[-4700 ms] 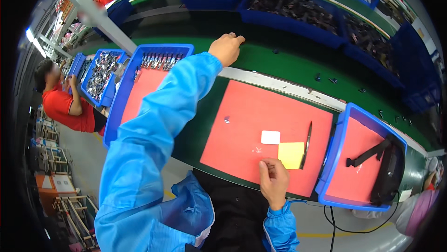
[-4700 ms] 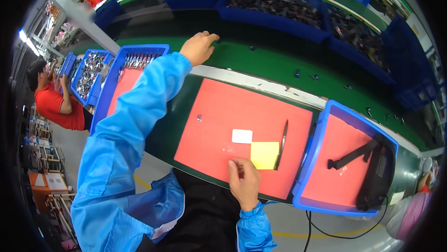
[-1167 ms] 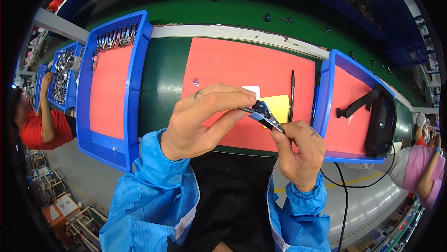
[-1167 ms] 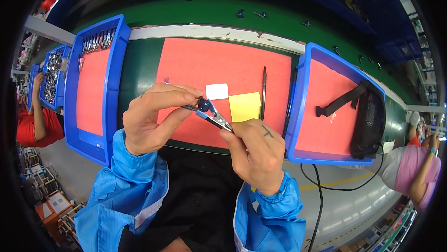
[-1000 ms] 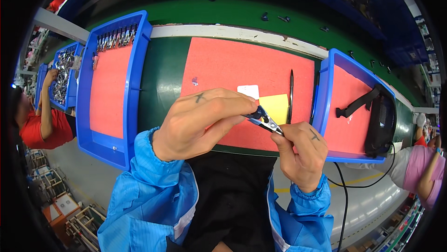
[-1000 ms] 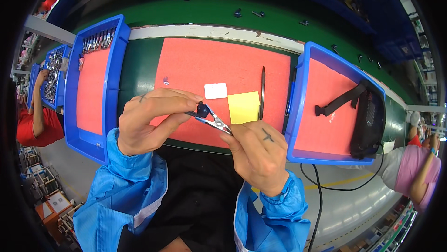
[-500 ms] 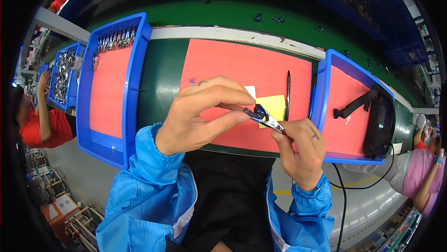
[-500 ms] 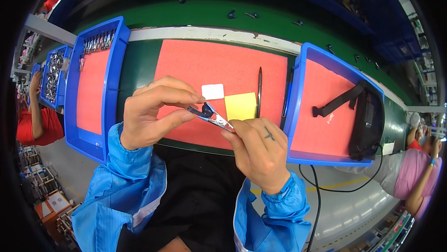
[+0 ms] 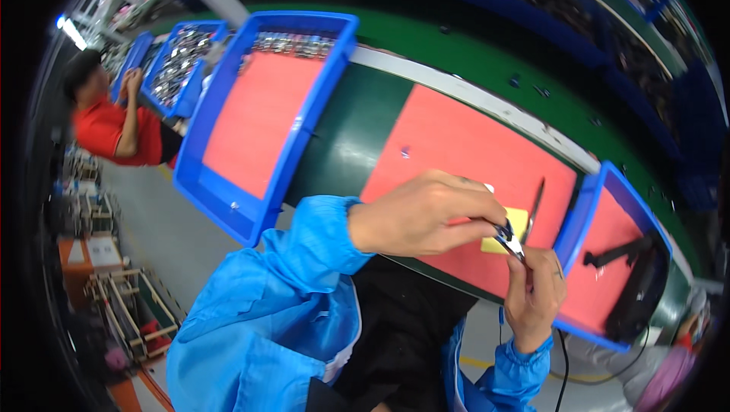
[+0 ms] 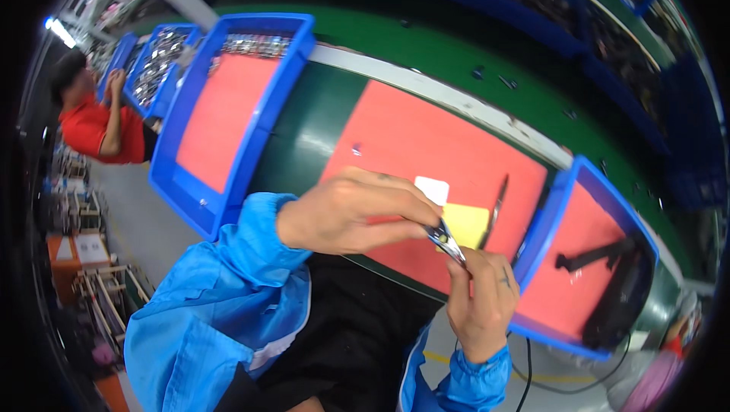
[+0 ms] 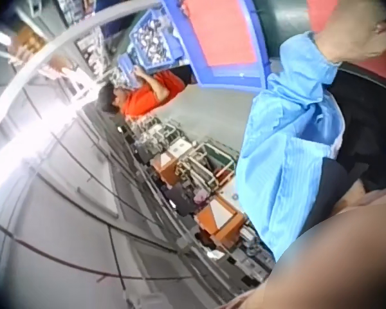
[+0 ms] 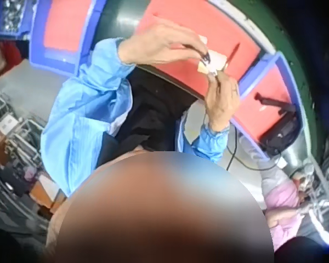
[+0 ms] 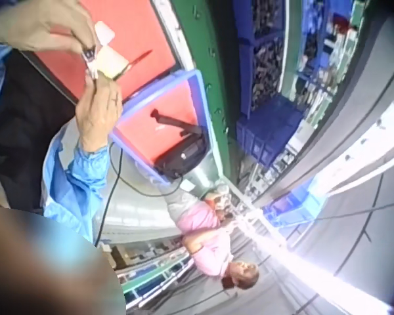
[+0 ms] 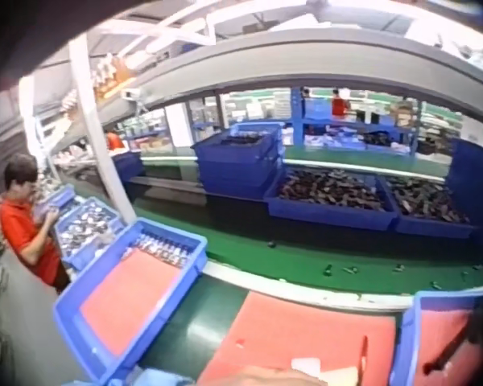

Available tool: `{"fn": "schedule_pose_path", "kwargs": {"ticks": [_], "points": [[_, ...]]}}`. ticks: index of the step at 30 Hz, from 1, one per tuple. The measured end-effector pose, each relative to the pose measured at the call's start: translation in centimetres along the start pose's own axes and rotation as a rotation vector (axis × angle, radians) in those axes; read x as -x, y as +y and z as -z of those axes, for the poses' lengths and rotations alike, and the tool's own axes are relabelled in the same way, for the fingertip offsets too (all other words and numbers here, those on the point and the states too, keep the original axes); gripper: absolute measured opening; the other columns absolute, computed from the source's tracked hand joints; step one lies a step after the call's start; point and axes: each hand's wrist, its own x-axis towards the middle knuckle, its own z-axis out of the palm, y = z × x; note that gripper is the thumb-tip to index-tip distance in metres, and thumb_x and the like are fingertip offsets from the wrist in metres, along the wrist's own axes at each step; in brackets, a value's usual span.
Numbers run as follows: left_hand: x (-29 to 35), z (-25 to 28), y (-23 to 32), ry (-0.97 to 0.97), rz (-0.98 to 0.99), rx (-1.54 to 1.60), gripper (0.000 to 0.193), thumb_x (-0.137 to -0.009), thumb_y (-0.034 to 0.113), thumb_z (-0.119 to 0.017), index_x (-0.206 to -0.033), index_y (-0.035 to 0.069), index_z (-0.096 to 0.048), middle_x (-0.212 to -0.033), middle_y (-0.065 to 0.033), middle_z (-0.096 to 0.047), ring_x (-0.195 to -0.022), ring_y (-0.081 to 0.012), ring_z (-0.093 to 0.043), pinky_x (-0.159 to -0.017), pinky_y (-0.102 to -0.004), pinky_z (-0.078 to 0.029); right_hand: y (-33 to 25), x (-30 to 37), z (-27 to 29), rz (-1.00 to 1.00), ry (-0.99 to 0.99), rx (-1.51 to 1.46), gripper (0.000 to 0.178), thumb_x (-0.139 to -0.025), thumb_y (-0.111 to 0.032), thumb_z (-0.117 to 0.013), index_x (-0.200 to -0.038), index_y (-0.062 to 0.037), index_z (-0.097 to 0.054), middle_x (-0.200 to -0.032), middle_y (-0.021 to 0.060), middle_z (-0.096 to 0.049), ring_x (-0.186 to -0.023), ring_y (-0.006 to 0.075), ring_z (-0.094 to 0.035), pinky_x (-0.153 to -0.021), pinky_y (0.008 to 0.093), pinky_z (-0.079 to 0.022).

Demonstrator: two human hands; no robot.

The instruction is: Manual assembly of small electronic components on a production line.

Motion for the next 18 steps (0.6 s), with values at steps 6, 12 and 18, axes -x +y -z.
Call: {"fn": "schedule_pose_path", "kwargs": {"ticks": [6,12,18], "points": [[1.8,-1.5,0.5,0.015,-0.029,-0.102,0.025,-0.091,0.01,-0.073,-0.112,-0.001,-0.07,-0.108,-0.0155,-0.072,-0.094,-0.0329,-0.072,-0.082,-0.0401,-0.06,-1.4,-1.1,-0.9,-0.073,-0.075,-0.101,0.029,-0.081,0.002,-0.078,-0.108,0.005,-0.066,-0.089,0.0131,-0.064,-0.072,0.0243,-0.059,-0.063,0.0331,-0.046],[4.2,-0.2,2.4,0.183,0.017,-0.191,0.038,-0.088,0.014,-0.076,-0.12,-0.001,-0.064,-0.104,-0.0147,-0.071,-0.092,-0.0324,-0.072,-0.08,-0.0391,-0.059,-1.9,-1.2,-3.9,-0.152,0.058,-0.349,0.042,-0.08,0.002,-0.081,-0.119,0.0065,-0.064,-0.097,0.0114,-0.067,-0.082,0.0178,-0.062,-0.07,0.0308,-0.05],[8.1,-1.1,3.5,0.193,0.281,-0.543,0.049,-0.083,0.015,-0.079,-0.125,-0.003,-0.06,-0.097,-0.0131,-0.071,-0.079,-0.0274,-0.072,-0.067,-0.0349,-0.059,-6.6,-1.7,-9.3,-0.444,0.131,-0.866,0.033,-0.088,0.003,-0.076,-0.117,0.0058,-0.061,-0.096,0.0086,-0.069,-0.082,0.0114,-0.062,-0.072,0.026,-0.05]]}}
